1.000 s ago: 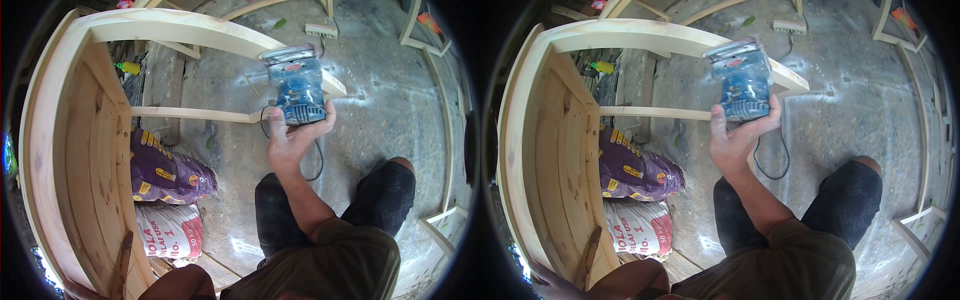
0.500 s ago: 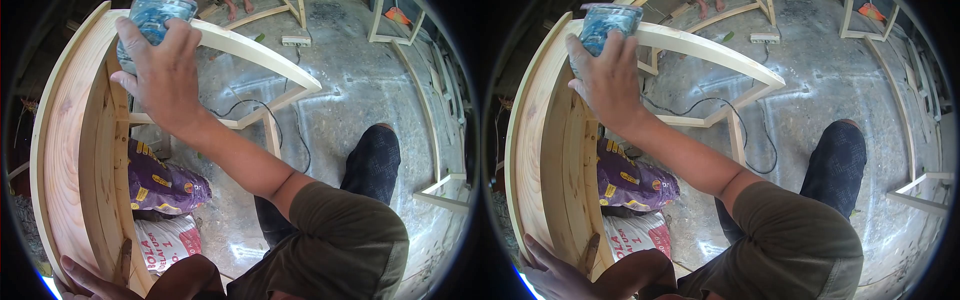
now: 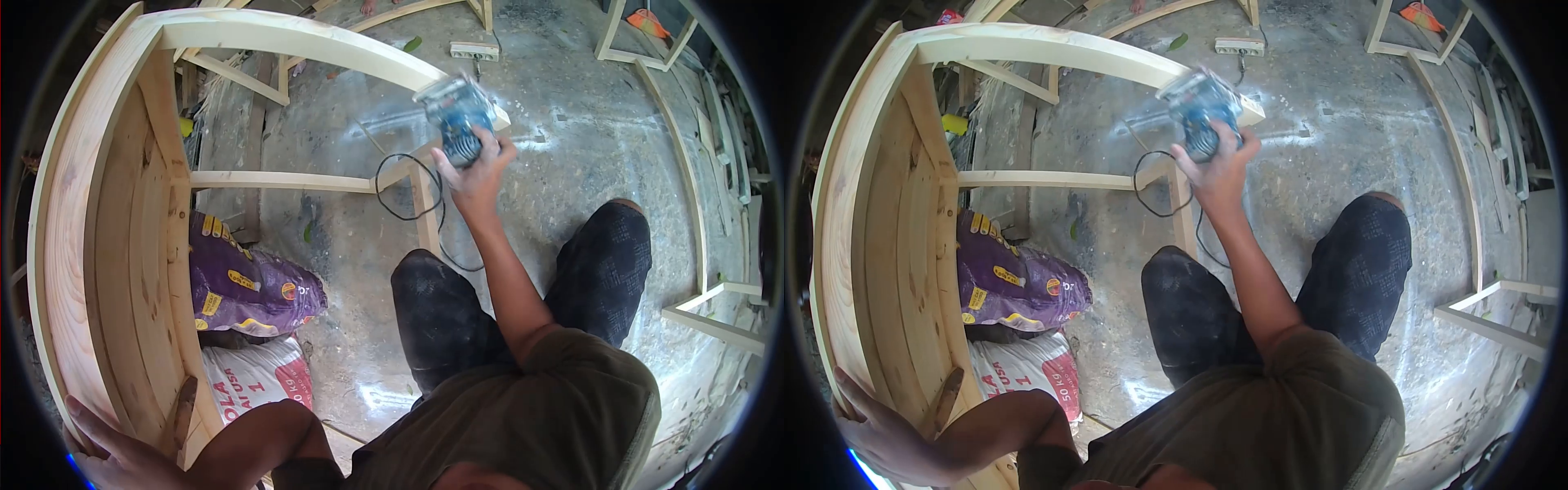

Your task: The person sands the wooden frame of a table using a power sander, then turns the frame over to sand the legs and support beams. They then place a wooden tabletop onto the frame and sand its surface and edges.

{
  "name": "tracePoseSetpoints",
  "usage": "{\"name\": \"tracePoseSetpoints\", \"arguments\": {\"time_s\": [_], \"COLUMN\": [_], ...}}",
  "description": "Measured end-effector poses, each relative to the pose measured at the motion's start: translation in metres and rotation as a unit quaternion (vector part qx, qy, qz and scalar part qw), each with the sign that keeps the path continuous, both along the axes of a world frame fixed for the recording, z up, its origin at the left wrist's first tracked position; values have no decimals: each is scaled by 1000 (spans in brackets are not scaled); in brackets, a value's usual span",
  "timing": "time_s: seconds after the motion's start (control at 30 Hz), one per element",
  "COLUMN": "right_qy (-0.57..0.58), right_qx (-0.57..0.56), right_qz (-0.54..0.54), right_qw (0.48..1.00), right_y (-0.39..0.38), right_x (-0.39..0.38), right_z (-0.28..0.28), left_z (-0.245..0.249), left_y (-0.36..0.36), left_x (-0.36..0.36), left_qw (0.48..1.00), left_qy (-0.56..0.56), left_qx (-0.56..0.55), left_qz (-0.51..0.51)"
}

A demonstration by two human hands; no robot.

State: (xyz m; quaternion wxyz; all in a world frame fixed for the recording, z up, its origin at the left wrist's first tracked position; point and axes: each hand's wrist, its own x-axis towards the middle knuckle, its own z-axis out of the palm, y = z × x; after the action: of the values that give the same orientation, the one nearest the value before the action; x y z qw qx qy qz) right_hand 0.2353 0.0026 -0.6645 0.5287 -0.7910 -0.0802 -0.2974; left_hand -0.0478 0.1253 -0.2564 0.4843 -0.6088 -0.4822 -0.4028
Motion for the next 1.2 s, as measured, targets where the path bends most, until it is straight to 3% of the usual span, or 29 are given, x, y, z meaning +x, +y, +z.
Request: {"name": "tracePoseSetpoints", "arguments": {"time_s": [0.07,0.17,0.27,0.3,0.4,0.43,0.53,0.6,0.67,0.77,0.87,0.9,0.93,1.0,1.07,1.17,1.2], "right_qy": [13,104,183,153,166,218,251,219,218,211,189,184,172,165,172,97,101], "right_qx": [13,226,438,357,163,292,471,471,483,439,471,409,350,426,356,53,51], "right_qz": [-64,-100,-49,-121,-262,-212,-50,-46,-44,-57,-121,-144,-160,-87,-30,25,61], "right_qw": [998,963,879,913,937,907,844,853,847,871,853,882,907,885,918,994,992], "right_y": [-12,-26,-41,-36,-4,7,-8,-10,-13,7,-7,-27,-48,-82,-98,-105,-102], "right_x": [7,32,31,36,25,19,15,19,14,9,29,36,46,62,75,87,88], "right_z": [-69,-150,-112,-134,-152,-144,-162,-159,-118,-93,-116,-125,-132,-116,-70,-14,4], "left_z": [1,1,-3,-5,-6,-7,-7,-2,3,6,7,11,8,6,0,-6,-7], "left_y": [4,6,3,0,-3,-4,-8,6,14,26,24,21,21,13,11,-1,-4], "left_x": [1,4,12,16,20,22,26,6,-10,-22,-30,-24,-28,-27,-19,-4,-1], "left_qw": [1000,1000,999,999,998,997,997,987,972,925,946,996,994,996,993,993,992], "left_qy": [5,0,-3,-11,-14,-12,18,100,157,280,224,-50,-10,25,18,24,35], "left_qx": [0,-3,13,12,27,38,47,67,71,202,122,-44,5,13,56,42,47], "left_qz": [11,28,51,38,50,62,66,107,159,156,201,66,105,90,103,106,108]}}
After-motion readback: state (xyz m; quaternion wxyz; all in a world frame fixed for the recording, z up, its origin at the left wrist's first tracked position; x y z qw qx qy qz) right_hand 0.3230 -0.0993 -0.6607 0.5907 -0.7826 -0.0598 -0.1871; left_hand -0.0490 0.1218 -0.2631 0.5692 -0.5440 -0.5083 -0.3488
